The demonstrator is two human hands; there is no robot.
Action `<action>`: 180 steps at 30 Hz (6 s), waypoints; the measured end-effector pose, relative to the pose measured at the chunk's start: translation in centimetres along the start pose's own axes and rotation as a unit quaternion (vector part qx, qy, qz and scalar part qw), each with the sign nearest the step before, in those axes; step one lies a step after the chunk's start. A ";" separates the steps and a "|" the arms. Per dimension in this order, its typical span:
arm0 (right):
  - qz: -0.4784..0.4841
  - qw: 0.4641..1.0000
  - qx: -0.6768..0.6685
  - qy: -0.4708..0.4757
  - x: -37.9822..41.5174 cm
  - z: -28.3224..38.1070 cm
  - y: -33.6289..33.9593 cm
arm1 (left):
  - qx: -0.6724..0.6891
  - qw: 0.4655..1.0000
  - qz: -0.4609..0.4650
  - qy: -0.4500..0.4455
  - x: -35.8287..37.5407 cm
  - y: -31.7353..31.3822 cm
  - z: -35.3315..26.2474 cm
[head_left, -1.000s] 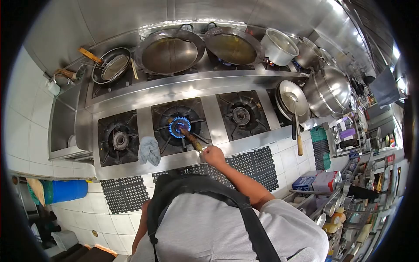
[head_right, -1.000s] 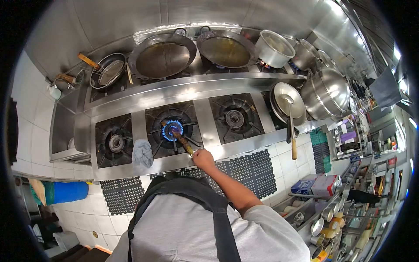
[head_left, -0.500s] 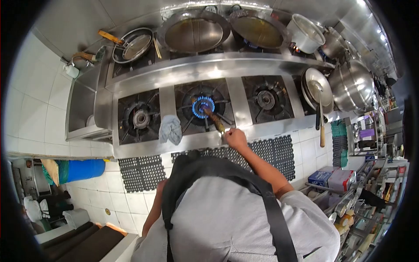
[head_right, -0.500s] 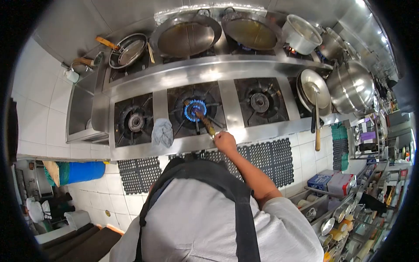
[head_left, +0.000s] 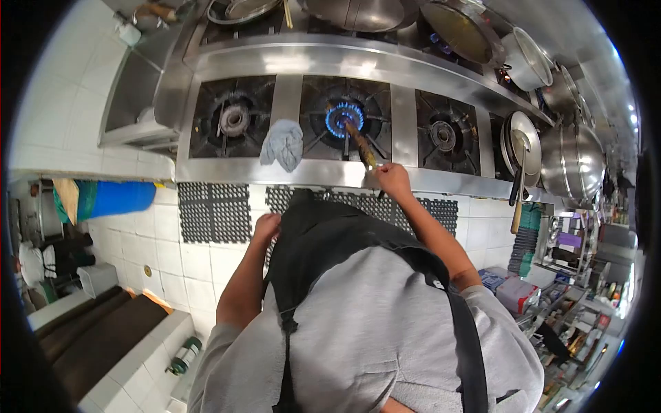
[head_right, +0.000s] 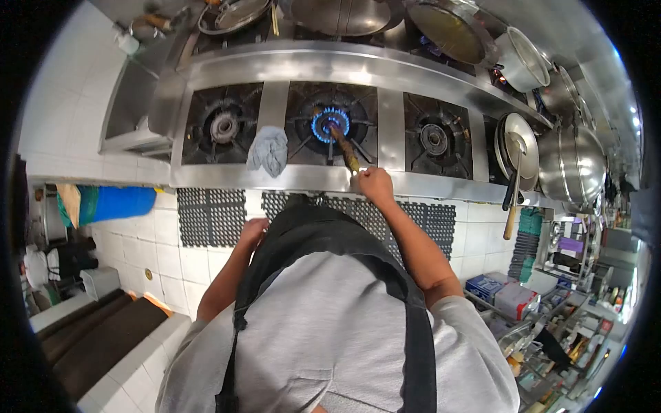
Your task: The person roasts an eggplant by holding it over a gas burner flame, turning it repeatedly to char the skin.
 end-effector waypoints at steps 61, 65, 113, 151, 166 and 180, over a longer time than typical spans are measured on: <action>0.168 0.968 -0.151 -0.109 -0.6 0.6 -0.3 | -0.095 0.983 -0.025 -0.157 -14.3 -31.0 -1.8; 0.168 0.966 -0.160 -0.115 -0.5 0.8 -0.1 | -0.089 0.986 -0.023 -0.143 -14.3 -31.0 -1.7; 0.017 0.979 -0.196 -0.054 -4.8 -6.6 -6.3 | -0.384 0.901 -0.078 -0.184 2.0 8.6 8.6; 0.151 0.851 -0.458 -0.207 1.7 1.3 -1.3 | -0.380 0.914 -0.066 -0.127 0.6 6.9 1.6; 0.178 0.857 -0.430 -0.222 3.0 0.6 -1.3 | -0.413 0.899 -0.053 -0.133 -1.7 8.4 5.9; 0.157 0.888 -0.371 -0.223 2.9 -0.4 -2.3 | -0.460 0.861 -0.050 -0.211 -1.6 7.6 4.9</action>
Point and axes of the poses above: each hand's wrist, its own x-axis away from the middle knuckle, its own y-axis out of the back of the hand, z = x × y, the point moved 7 cm from there along -x, towards the middle knuckle, and after that the axes turned 6 degrees about z, right-handed, at the moved point
